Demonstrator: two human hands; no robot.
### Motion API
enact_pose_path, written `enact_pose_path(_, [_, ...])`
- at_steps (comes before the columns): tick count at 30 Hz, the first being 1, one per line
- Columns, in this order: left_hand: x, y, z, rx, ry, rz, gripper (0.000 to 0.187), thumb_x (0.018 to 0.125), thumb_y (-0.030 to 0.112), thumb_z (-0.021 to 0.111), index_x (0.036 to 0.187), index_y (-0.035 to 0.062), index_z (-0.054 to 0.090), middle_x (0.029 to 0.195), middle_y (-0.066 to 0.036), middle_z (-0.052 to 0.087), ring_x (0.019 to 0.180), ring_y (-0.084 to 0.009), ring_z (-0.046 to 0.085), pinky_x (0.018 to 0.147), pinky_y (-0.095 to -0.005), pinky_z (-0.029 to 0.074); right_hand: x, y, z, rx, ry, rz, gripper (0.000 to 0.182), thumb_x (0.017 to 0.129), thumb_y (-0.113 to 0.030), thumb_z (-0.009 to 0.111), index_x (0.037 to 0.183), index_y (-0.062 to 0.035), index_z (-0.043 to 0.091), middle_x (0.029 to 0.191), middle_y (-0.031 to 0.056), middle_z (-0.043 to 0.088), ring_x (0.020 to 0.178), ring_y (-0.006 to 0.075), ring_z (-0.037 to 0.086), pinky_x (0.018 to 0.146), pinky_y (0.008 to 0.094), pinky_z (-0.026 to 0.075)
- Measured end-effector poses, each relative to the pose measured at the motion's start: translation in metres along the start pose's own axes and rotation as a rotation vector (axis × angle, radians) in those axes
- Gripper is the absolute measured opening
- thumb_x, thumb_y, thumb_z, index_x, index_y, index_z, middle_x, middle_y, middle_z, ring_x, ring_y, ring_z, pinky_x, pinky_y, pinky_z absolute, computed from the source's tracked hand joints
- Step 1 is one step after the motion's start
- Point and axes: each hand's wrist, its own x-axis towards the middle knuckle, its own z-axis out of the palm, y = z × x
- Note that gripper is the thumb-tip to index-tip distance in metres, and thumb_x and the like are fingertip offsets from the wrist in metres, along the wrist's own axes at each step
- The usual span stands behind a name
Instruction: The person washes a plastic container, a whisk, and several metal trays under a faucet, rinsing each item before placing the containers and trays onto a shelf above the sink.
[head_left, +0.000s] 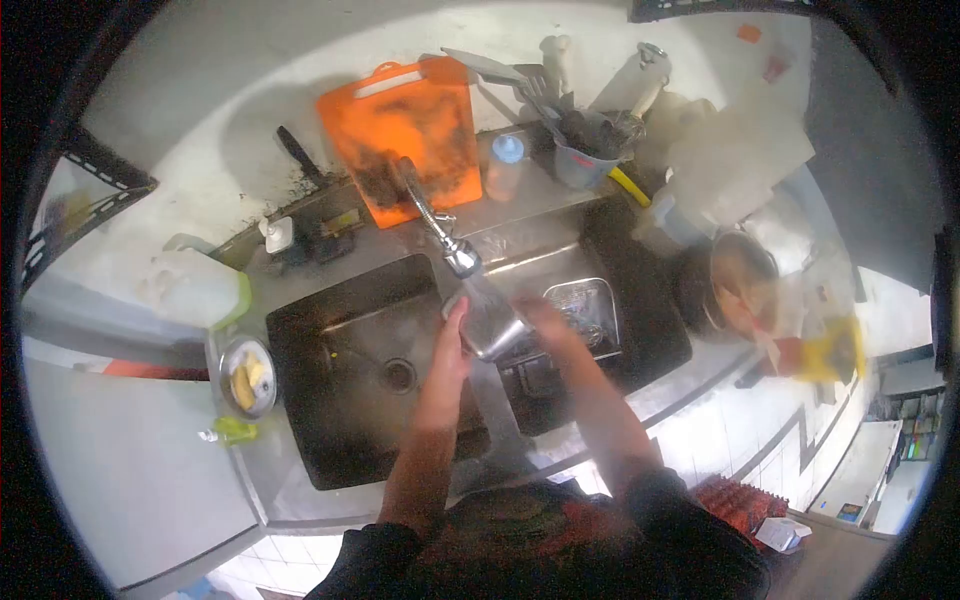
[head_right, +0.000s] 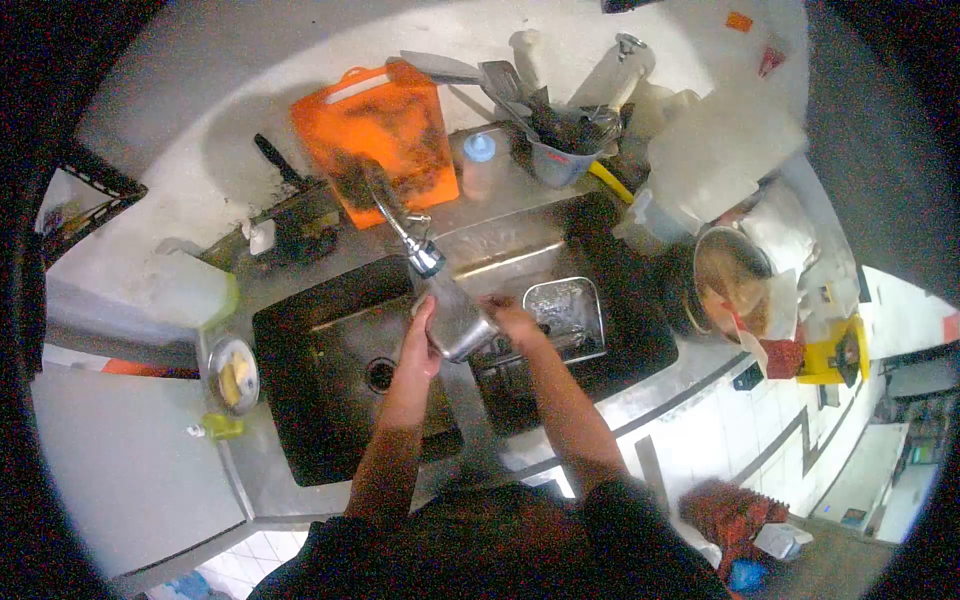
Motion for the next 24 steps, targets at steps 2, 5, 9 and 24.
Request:
enact_pose_path(2, [-0.001,-0.001,-0.004,0.013,0.158,0.079,0.057,0.083,0.031,0.072,0.128,0.0047,0.046,0.119,-0.010,0.057,0.110,-0.0256,0.056,0.094,-0.0379,0.046,-0.007,-0.015,0.022,0.193,0.171,-0.005,0.049,0.088,-0.048,0.062,0.105,-0.0025,0.068,0.103,0.0071,0.066,0.086,0.0186,0.060,0.074,0.0324,0.047])
enact_pose_path(5, [0.013,-0.018,-0.002,0.172,0.432,0.354,0.057,0.083,0.028,0.072,0.127,0.0022,0.047,0.119,-0.011,0.055,0.111,-0.0261,0.054,0.095,-0.0361,0.044,-0.030,-0.052,0.037,0.338,0.317,0.042,0.048,0.088,-0.047,0.062,0.099,-0.0008,0.070,0.092,0.0053,0.067,0.079,0.0155,0.058,0.072,0.0308,0.046])
enact_pose_path(9, [0.021,-0.033,0.005,0.617,0.434,0.672,0.054,0.083,0.024,0.072,0.126,0.0005,0.047,0.122,-0.013,0.051,0.112,-0.0250,0.052,0.095,-0.0355,0.042,-0.016,-0.025,0.030,0.254,0.375,-0.120,0.033,0.087,-0.034,0.069,0.092,-0.0013,0.069,0.081,0.0027,0.066,0.074,0.0111,0.056,0.065,0.0270,0.044])
enact_pose_path(24, [0.051,-0.024,-0.039,0.437,0.133,0.232,0.031,0.094,0.031,0.056,0.109,0.0038,0.059,0.100,-0.007,0.064,0.088,-0.0217,0.059,0.080,-0.0365,0.046,0.018,-0.043,-0.015,0.463,0.350,-0.157,0.023,0.082,-0.022,0.070,0.099,-0.0063,0.068,0.087,0.0047,0.064,0.080,0.0166,0.057,0.074,0.0330,0.046])
